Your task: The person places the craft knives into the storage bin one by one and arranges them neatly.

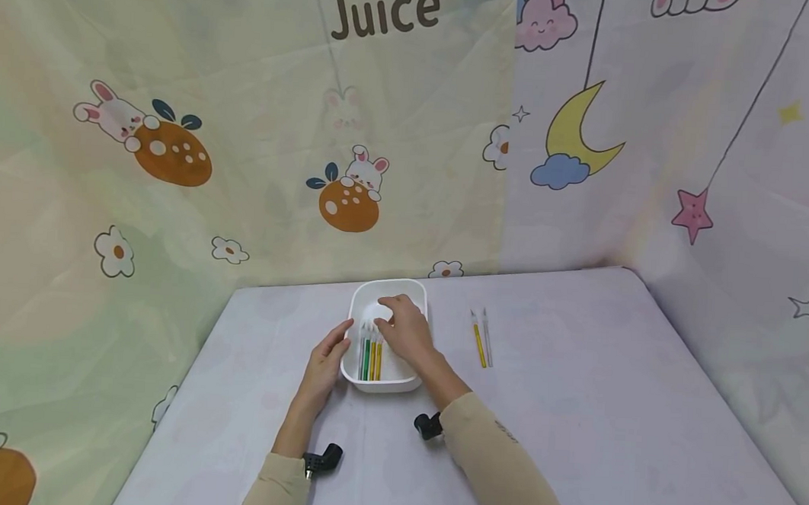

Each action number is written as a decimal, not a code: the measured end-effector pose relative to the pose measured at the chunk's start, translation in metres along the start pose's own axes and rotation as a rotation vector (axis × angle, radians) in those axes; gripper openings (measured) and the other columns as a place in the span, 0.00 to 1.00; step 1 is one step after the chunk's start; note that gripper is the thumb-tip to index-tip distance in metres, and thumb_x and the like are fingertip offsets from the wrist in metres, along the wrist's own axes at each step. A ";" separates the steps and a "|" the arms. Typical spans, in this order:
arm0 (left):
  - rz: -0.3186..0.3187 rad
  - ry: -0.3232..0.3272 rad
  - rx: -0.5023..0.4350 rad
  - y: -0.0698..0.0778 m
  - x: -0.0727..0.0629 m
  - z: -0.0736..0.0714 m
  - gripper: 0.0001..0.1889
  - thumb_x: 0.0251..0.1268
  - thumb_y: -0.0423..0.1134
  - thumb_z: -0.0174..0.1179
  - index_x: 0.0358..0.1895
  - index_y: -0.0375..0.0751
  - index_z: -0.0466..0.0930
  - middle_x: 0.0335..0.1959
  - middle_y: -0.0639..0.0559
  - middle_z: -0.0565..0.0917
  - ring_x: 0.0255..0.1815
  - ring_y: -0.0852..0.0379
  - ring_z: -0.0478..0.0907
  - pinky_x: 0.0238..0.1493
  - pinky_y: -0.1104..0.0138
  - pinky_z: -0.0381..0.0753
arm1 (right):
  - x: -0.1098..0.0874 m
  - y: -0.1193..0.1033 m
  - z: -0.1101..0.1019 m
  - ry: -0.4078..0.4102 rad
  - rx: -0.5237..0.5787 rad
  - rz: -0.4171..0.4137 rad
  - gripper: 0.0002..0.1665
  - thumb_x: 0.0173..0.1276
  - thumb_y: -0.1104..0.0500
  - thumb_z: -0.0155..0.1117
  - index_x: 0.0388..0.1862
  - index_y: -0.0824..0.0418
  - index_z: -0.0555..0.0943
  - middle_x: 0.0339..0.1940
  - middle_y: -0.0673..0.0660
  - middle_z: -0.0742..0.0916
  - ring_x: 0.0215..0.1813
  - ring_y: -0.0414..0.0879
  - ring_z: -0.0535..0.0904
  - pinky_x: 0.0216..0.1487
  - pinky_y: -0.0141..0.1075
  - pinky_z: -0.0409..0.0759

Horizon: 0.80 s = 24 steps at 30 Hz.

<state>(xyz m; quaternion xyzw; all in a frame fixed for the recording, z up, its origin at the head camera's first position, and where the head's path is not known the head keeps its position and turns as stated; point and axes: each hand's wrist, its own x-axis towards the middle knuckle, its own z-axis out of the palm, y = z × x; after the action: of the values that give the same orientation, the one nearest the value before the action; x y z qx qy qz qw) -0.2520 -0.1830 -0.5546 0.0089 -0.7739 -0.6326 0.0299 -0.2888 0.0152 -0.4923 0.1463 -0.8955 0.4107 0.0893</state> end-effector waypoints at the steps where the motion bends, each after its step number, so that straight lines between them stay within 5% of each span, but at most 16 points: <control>1: 0.000 0.001 0.003 0.000 0.000 0.000 0.22 0.82 0.44 0.53 0.74 0.60 0.74 0.79 0.61 0.69 0.84 0.51 0.59 0.83 0.47 0.58 | 0.000 0.001 -0.002 0.018 -0.001 -0.009 0.25 0.71 0.57 0.72 0.66 0.58 0.82 0.60 0.59 0.85 0.44 0.48 0.85 0.43 0.39 0.85; 16: 0.003 0.002 0.006 0.000 -0.001 0.001 0.22 0.82 0.45 0.53 0.73 0.63 0.74 0.79 0.63 0.69 0.84 0.53 0.60 0.83 0.48 0.59 | -0.004 0.019 -0.019 0.091 0.045 0.001 0.29 0.72 0.57 0.71 0.70 0.59 0.79 0.66 0.61 0.82 0.57 0.59 0.84 0.54 0.48 0.85; 24: 0.008 0.008 -0.003 0.001 -0.003 0.001 0.21 0.82 0.45 0.53 0.71 0.68 0.75 0.78 0.62 0.70 0.83 0.53 0.60 0.83 0.48 0.59 | -0.005 0.035 -0.028 0.140 0.078 0.047 0.31 0.72 0.56 0.71 0.72 0.57 0.77 0.69 0.60 0.80 0.62 0.56 0.81 0.61 0.49 0.84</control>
<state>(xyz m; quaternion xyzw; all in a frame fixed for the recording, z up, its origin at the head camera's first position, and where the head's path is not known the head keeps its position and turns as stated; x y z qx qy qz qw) -0.2493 -0.1818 -0.5542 0.0086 -0.7729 -0.6335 0.0355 -0.2943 0.0589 -0.5002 0.0994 -0.8736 0.4565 0.1365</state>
